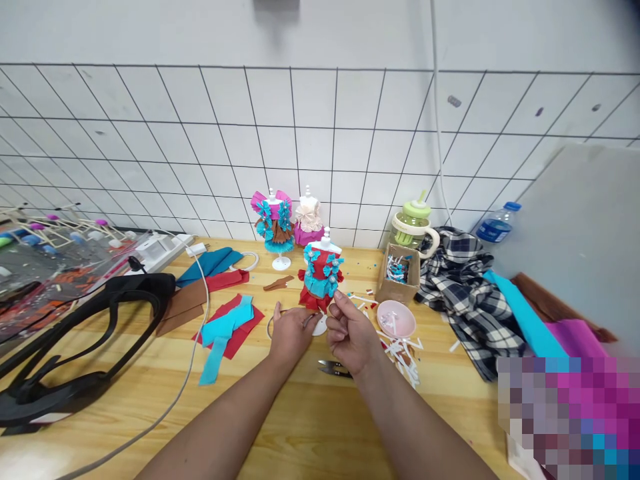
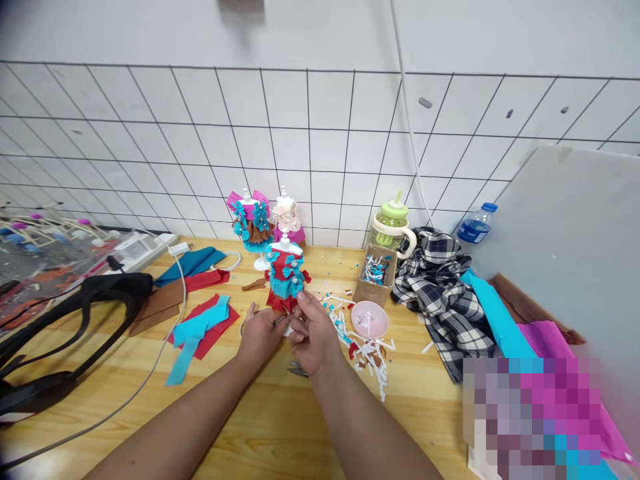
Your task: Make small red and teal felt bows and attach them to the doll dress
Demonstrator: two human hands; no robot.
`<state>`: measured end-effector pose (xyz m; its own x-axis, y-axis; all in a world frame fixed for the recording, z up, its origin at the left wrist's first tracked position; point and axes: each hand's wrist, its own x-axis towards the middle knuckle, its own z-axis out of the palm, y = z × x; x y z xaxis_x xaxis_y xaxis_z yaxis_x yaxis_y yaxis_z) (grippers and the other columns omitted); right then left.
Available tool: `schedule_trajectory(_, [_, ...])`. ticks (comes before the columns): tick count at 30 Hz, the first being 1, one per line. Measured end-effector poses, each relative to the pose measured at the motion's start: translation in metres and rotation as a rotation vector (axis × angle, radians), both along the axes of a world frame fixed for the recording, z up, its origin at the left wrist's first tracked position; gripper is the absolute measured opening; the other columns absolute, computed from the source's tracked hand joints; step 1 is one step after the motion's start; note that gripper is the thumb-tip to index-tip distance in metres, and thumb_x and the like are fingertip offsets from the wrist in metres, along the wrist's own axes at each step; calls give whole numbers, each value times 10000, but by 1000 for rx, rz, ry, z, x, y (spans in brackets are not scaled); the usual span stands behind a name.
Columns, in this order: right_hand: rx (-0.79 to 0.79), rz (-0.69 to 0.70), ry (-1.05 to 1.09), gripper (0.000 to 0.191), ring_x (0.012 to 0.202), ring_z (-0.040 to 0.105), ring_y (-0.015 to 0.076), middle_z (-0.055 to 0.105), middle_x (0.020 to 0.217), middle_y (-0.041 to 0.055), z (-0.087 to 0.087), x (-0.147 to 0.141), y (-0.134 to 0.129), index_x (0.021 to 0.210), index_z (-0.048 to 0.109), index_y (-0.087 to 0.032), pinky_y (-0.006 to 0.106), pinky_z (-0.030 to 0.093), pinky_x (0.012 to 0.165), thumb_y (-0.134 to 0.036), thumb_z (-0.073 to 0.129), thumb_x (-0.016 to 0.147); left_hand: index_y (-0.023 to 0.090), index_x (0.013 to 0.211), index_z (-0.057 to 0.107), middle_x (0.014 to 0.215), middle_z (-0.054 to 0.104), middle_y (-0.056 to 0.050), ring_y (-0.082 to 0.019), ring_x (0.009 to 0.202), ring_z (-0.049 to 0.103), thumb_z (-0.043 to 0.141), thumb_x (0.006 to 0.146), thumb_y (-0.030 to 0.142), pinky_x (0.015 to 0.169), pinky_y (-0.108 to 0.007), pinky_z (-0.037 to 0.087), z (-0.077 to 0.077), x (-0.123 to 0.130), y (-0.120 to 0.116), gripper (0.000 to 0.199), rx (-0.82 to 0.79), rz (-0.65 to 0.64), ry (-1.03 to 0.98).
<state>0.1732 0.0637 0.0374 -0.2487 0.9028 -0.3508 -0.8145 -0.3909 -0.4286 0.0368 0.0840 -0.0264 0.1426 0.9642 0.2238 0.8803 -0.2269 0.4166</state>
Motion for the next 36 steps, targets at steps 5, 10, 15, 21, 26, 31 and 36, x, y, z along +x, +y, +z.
schedule_trajectory(5, [-2, -16, 36, 306, 342, 247, -16, 465, 538, -115, -1, 0, 0, 771, 512, -196, 81, 197, 307, -291, 786, 672, 260, 758, 676, 742, 709, -6, -205, 784, 648, 450, 901, 420, 1089, -559, 172, 1, 0, -1, 312, 6, -11, -19])
schedule_trajectory(10, [-24, -9, 63, 290, 340, 251, -15, 443, 516, -112, 0, 0, 0, 735, 502, -183, 77, 201, 296, -260, 777, 686, 218, 642, 637, 692, 684, -14, -197, 744, 637, 451, 897, 423, 1085, -549, 194, 1, 1, -1, 376, 8, 1, 13])
schedule_trajectory(15, [-27, -16, 90, 293, 338, 252, -19, 432, 512, -114, 3, 0, 0, 706, 487, -176, 76, 220, 294, -235, 773, 683, 220, 641, 628, 700, 686, -9, -191, 752, 633, 452, 898, 416, 1091, -550, 181, 1, 1, -1, 368, 2, -11, -3])
schedule_trajectory(21, [2, -50, 58, 323, 343, 239, -15, 420, 510, -120, 3, -2, -1, 700, 464, -179, 80, 239, 304, -250, 779, 680, 199, 617, 613, 668, 674, -10, -173, 714, 622, 438, 907, 431, 1091, -532, 196, -2, 0, 0, 410, -7, -22, 17])
schedule_trajectory(26, [4, -140, -33, 329, 351, 245, -15, 453, 537, -116, -6, -6, 0, 748, 505, -179, 94, 220, 312, -285, 802, 652, 230, 728, 675, 705, 700, 5, -155, 696, 635, 421, 920, 429, 1122, -492, 175, -8, -2, 4, 375, -14, -66, -15])
schedule_trajectory(31, [-67, -193, -70, 242, 341, 221, -4, 428, 518, -115, -6, -8, -1, 847, 567, -186, 122, 196, 325, -339, 711, 728, 260, 794, 720, 721, 720, -3, -167, 709, 659, 460, 902, 433, 1127, -426, 226, -15, -5, 10, 330, 10, -65, 10])
schedule_trajectory(36, [-67, -310, -177, 201, 358, 215, 26, 379, 511, -113, -10, 1, -13, 881, 560, -210, 162, 189, 347, -333, 625, 736, 254, 706, 726, 678, 714, -10, -165, 666, 659, 496, 883, 452, 1142, -398, 221, -17, -4, 14, 352, 34, -57, 67])
